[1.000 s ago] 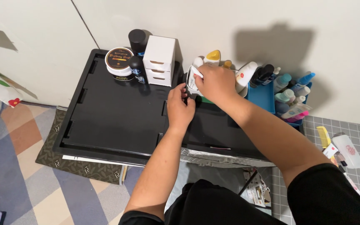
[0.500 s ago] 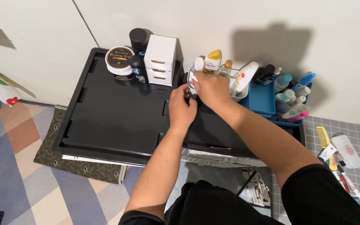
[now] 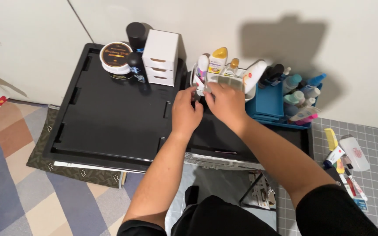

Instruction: The recorder cleans and organizes various skincare and cosmetic items on a vanity.

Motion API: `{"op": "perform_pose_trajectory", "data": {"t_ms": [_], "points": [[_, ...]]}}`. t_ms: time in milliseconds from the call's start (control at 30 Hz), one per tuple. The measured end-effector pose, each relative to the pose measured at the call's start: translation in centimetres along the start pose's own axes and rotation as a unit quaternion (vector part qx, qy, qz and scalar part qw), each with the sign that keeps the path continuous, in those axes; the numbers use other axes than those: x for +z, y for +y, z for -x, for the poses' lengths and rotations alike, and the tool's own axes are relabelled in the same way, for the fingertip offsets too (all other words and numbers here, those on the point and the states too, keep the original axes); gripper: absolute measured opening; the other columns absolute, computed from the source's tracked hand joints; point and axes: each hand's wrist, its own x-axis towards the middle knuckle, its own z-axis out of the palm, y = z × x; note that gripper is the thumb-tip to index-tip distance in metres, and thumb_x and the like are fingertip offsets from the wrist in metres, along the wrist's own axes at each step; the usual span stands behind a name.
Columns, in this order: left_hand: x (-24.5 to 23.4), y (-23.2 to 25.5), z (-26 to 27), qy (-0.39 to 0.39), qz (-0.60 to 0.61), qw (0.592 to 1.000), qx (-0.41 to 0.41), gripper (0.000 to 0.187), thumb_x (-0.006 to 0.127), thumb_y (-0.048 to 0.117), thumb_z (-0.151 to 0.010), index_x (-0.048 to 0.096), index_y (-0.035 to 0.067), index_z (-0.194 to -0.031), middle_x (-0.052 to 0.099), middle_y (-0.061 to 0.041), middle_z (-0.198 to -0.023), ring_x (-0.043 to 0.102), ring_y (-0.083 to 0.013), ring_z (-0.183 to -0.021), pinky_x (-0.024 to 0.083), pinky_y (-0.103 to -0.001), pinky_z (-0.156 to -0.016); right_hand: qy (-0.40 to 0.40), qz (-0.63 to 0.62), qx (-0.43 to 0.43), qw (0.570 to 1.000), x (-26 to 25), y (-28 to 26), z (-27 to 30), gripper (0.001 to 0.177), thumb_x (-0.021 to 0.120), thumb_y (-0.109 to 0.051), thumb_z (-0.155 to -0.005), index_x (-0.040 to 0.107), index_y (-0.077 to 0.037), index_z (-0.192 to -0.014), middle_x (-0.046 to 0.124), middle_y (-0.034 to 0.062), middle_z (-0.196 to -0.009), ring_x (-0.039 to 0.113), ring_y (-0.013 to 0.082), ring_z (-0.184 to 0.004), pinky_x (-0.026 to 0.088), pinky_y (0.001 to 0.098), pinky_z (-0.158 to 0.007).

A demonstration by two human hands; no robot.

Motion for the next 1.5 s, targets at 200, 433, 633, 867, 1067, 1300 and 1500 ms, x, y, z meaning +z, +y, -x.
{"op": "perform_pose_trajectory", "data": {"t_ms": [200, 433, 633, 867, 1067, 1300, 1500], "points": [[1.8, 3.6, 2.5, -0.072, -0.102, 0.986, 0.108, 0.029, 0.071, 0.006, -0.083, 0.069, 0.007, -0.112, 0.066, -0.011, -0.101, 0.066, -0.0335, -0.094, 0.053, -0.047, -0.08, 0.035, -0.025, 0.024, 0.999, -4.2, 1.0, 4.8, 0.017, 0.077, -0.018, -0.087, 0.076, -0.01, -0.101, 0.073, 0.0077, -0.09, 0.069, 0.0298, -0.084, 0.054, 0.0431, -0.073], [7.1, 11.6, 8.3, -0.116, -0.124, 0.975, 0.147, 0.029, 0.073, 0.012, -0.081, 0.069, 0.006, -0.11, 0.067, -0.01, -0.103, 0.065, -0.0334, -0.095, 0.049, -0.048, -0.079, 0.052, -0.056, 0.061, 0.995, -11.6, 5.1, 13.3, 0.025, 0.075, -0.014, -0.087, 0.075, -0.004, -0.111, 0.072, 0.0075, -0.112, 0.064, 0.0298, -0.104, 0.049, 0.0437, -0.089], [16.1, 19.3, 16.3, -0.141, -0.074, 0.973, 0.169, 0.032, 0.073, 0.013, -0.083, 0.069, 0.006, -0.114, 0.068, -0.011, -0.107, 0.065, -0.0342, -0.1, 0.049, -0.047, -0.083, 0.107, -0.012, 0.097, 0.989, -19.7, 11.3, 25.4, 0.023, 0.074, -0.012, -0.087, 0.074, -0.006, -0.109, 0.072, 0.009, -0.114, 0.064, 0.0321, -0.108, 0.047, 0.0446, -0.095], [27.1, 26.0, 27.6, -0.199, -0.063, 0.963, 0.17, 0.037, 0.074, 0.013, -0.082, 0.068, 0.006, -0.118, 0.067, -0.014, -0.119, 0.064, -0.0357, -0.11, 0.049, -0.048, -0.091, 0.049, 0.04, 0.172, 0.983, -28.8, 19.6, 39.2, 0.027, 0.073, -0.012, -0.086, 0.075, -0.007, -0.112, 0.068, 0.0123, -0.123, 0.063, 0.0347, -0.114, 0.046, 0.0471, -0.097], [32.0, 28.4, 34.1, -0.25, -0.07, 0.954, 0.149, 0.054, 0.076, 0.014, -0.079, 0.063, 0.006, -0.13, 0.061, -0.022, -0.133, 0.059, -0.0412, -0.121, 0.046, -0.051, -0.1, 0.037, 0.036, 0.212, 0.976, -32.8, 25.8, 47.6, 0.027, 0.073, -0.013, -0.088, 0.075, -0.007, -0.115, 0.068, 0.0132, -0.124, 0.062, 0.0352, -0.117, 0.047, 0.0497, -0.1], [33.5, 26.5, 38.3, -0.307, -0.049, 0.948, 0.07, 0.053, 0.074, 0.014, -0.082, 0.062, 0.006, -0.132, 0.059, -0.025, -0.137, 0.058, -0.0432, -0.123, 0.048, -0.049, -0.102, 0.072, 0.048, 0.301, 0.95, -34.4, 31.1, 54.4, 0.025, 0.069, -0.007, -0.093, 0.074, -0.006, -0.118, 0.069, 0.017, -0.126, 0.065, 0.0378, -0.116, 0.052, 0.0461, -0.1], [33.1, 24.1, 41.2, -0.33, -0.077, 0.94, 0.045, 0.043, 0.069, 0.01, -0.083, 0.068, 0.006, -0.126, 0.063, -0.024, -0.132, 0.06, -0.0422, -0.122, 0.049, -0.048, -0.102, 0.034, -0.075, 0.481, 0.873, -30.0, 33.1, 59.9, 0.027, 0.07, -0.013, -0.093, 0.073, -0.006, -0.119, 0.074, 0.0168, -0.109, 0.07, 0.0326, -0.101, 0.055, 0.0397, -0.088]]}}
